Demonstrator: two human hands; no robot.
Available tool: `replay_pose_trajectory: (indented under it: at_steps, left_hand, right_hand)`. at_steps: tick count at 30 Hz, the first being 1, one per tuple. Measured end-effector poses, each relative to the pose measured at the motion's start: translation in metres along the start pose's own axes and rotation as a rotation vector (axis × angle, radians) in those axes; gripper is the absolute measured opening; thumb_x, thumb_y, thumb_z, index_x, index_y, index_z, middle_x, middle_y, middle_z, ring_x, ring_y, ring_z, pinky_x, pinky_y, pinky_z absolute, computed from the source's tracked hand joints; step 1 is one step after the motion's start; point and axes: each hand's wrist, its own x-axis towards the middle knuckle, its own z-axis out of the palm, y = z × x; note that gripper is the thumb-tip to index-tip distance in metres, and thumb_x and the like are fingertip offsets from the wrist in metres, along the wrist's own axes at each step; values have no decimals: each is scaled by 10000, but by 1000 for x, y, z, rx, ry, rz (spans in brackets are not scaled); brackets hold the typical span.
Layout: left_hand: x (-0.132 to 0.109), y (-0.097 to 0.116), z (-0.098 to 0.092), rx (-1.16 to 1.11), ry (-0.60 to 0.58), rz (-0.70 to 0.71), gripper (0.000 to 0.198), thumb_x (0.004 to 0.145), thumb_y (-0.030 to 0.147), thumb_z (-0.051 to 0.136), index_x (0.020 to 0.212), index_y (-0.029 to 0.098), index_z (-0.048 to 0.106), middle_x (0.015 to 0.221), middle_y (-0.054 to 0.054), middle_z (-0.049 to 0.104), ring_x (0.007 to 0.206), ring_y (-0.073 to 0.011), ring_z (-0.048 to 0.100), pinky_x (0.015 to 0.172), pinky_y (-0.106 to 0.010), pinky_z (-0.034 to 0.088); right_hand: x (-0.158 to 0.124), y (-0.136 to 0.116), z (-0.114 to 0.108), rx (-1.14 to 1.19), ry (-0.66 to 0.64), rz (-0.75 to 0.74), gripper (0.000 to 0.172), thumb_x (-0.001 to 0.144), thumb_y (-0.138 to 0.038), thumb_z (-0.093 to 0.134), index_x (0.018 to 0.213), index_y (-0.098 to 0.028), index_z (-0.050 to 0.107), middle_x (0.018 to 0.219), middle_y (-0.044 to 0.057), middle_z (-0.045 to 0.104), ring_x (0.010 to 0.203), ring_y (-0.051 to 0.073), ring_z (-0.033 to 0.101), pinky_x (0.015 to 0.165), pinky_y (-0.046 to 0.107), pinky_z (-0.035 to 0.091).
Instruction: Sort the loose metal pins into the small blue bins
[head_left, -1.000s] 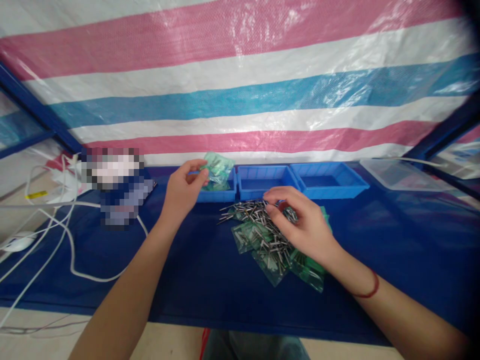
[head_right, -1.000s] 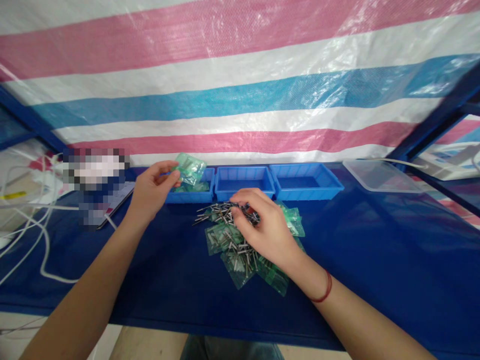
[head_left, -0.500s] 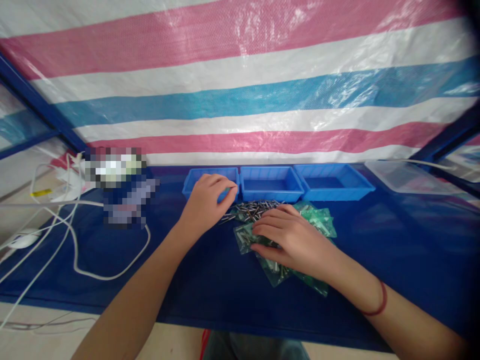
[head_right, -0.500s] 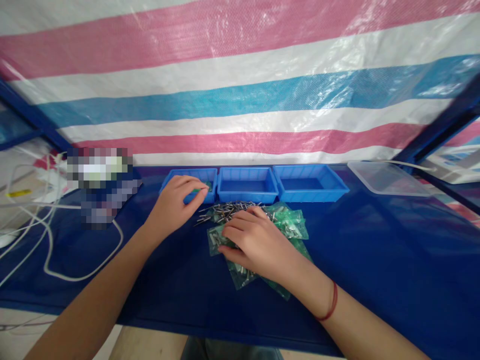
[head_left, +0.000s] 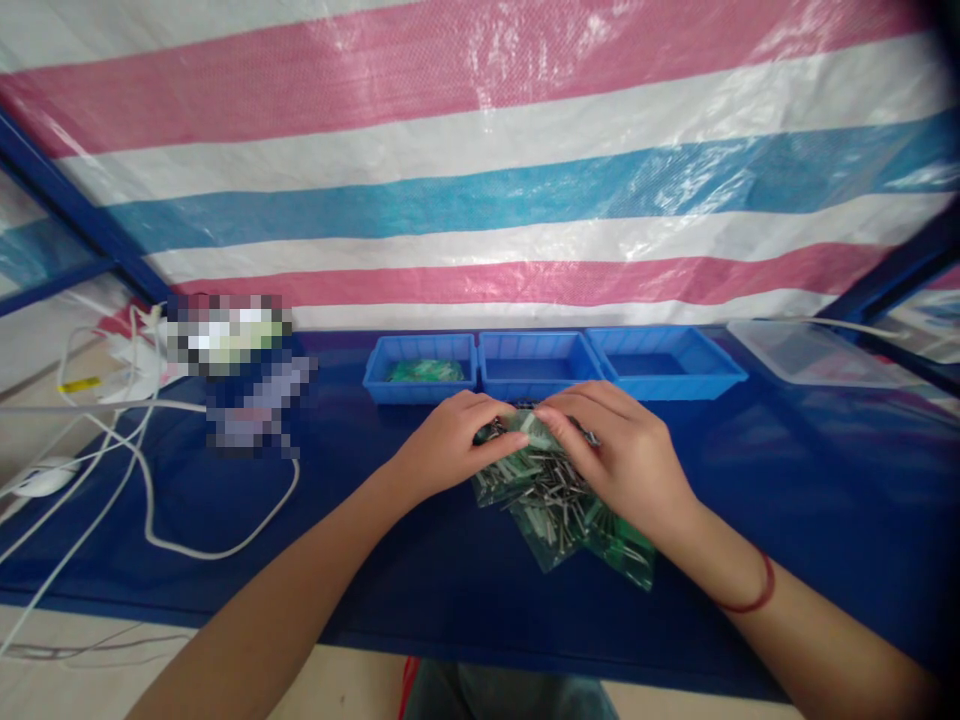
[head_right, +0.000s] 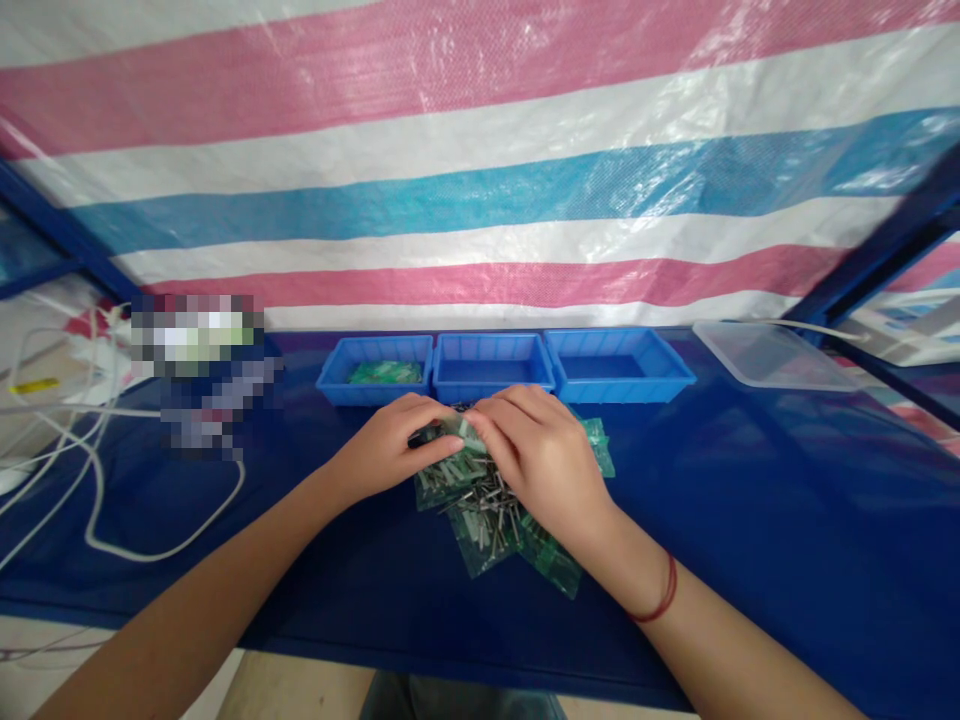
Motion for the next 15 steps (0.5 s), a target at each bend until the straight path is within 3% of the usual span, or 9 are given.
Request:
replay_pose_trajectory:
  at_steps: [4,9,15]
  left_hand:
    - [1,1,2,-23,-19,-25,227,900,365,518,862,182,648,804,-28,646,769,-161,570,745,-261,416]
    - [2,5,-2,-95,40,-123,254,906,369,496,833,176,644,741,2,627,673,-129,554,675,-232,399]
    - [1,6,-4,-142,75,-157,249,890,382,517,845,174,646,731,8,630,654,-121,539,643,-225,395]
  right_hand:
    - [1,-2,0,120,48,124,180,921,-296,500,856,-219,649,819,53,681,739,184,617,694,315,462]
    - [-1,-1,2,240,46,310,200,895,-376,534,892,-213,651,859,50,695,735,183,618,673,312,468]
    - [1,-1,4,351,35,388,222,869,-418,558,859,-214,646,820,41,686,703,173,607,632,298,479]
